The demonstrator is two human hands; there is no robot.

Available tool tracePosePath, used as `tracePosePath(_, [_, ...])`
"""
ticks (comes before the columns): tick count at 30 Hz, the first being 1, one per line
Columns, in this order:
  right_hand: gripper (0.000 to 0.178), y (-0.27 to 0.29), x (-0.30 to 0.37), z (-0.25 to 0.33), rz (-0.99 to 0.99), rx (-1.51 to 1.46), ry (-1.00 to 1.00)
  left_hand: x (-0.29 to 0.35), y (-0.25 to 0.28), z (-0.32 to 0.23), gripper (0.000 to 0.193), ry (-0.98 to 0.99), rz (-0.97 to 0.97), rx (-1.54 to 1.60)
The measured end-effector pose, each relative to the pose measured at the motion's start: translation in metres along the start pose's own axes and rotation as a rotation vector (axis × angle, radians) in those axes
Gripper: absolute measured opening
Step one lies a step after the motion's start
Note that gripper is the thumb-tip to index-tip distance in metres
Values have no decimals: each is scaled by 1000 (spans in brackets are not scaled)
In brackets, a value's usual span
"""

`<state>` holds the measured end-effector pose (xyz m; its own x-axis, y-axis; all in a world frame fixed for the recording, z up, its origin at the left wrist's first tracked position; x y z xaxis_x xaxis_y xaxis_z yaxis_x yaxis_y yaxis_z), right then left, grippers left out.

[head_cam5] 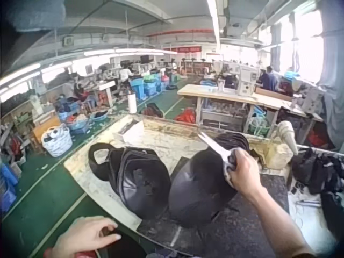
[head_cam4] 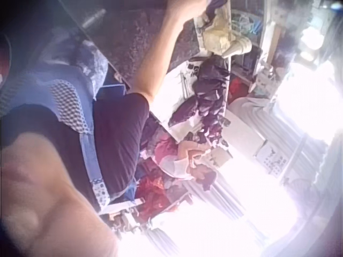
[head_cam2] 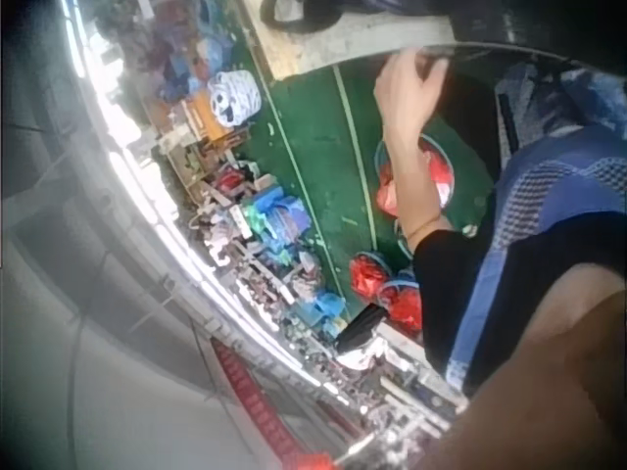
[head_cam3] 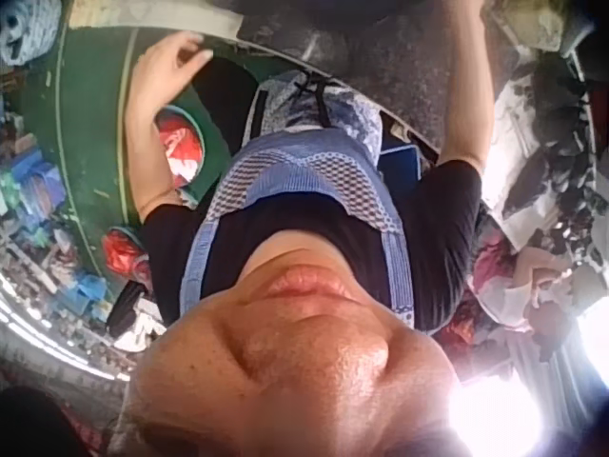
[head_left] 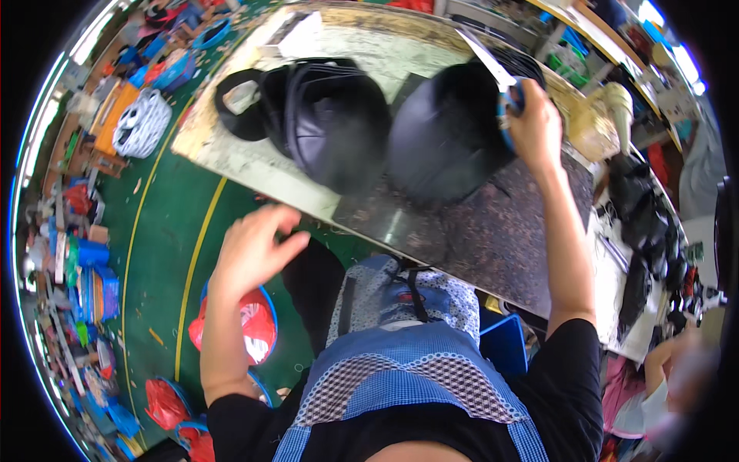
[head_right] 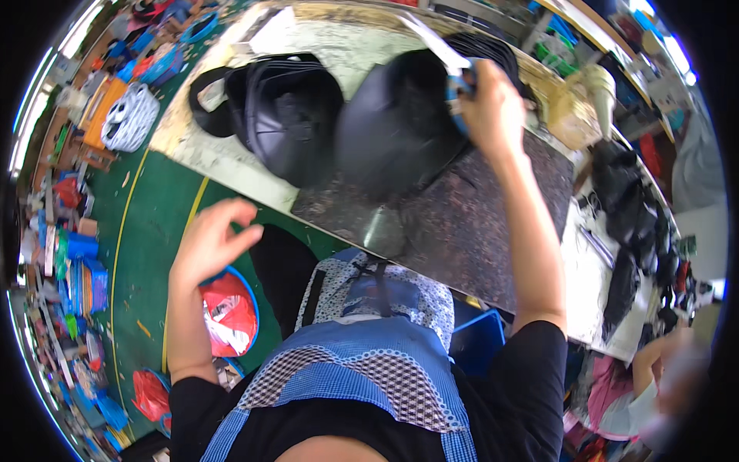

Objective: The person trims excess material from shoe upper components using scissors.

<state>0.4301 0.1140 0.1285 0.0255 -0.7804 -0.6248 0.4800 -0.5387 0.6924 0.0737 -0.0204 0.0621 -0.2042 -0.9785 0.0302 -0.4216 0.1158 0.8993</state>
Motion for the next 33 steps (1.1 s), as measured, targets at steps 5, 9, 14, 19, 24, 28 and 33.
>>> tracePosePath(5, [40, -21, -14, -35, 5, 214, -1, -100, 38, 4, 29, -147, -524, 89])
tracePosePath(9, [33, 10, -4, -13, -181, 55, -41, -147, 54, 6, 30, -128, -747, -412])
tracePosePath(14, [32, 23, 39, 0, -79, -622, -297, -149, 54, -3, 20, -244, -823, -349])
tracePosePath(19, [30, -36, 79, 89, 431, -1387, -642, -58, 77, -86, 19, -317, -828, 212])
tracePosePath(24, [21, -43, 63, 123, 262, -1590, -710, -4, 54, -123, 43, -479, -566, 455])
tracePosePath(28, [21, -31, 54, 134, 159, -1509, -549, -24, 23, -76, 55, -169, -211, 1310])
tracePosePath(33, [16, -1, 51, 125, 76, -1240, -372, -19, 21, -72, 17, -138, -47, 1290])
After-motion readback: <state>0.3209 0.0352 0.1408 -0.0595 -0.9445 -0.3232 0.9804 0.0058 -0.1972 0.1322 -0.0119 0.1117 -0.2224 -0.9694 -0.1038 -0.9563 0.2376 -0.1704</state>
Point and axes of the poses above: each hand's wrist, its own x-axis away from the middle knuckle, its own y-axis out of the back of the hand, z = x × y, the point moved 10 cm from there along -x, towards the middle knuckle, and after that the axes turned 4 degrees about -x, right-handed, at the moved point
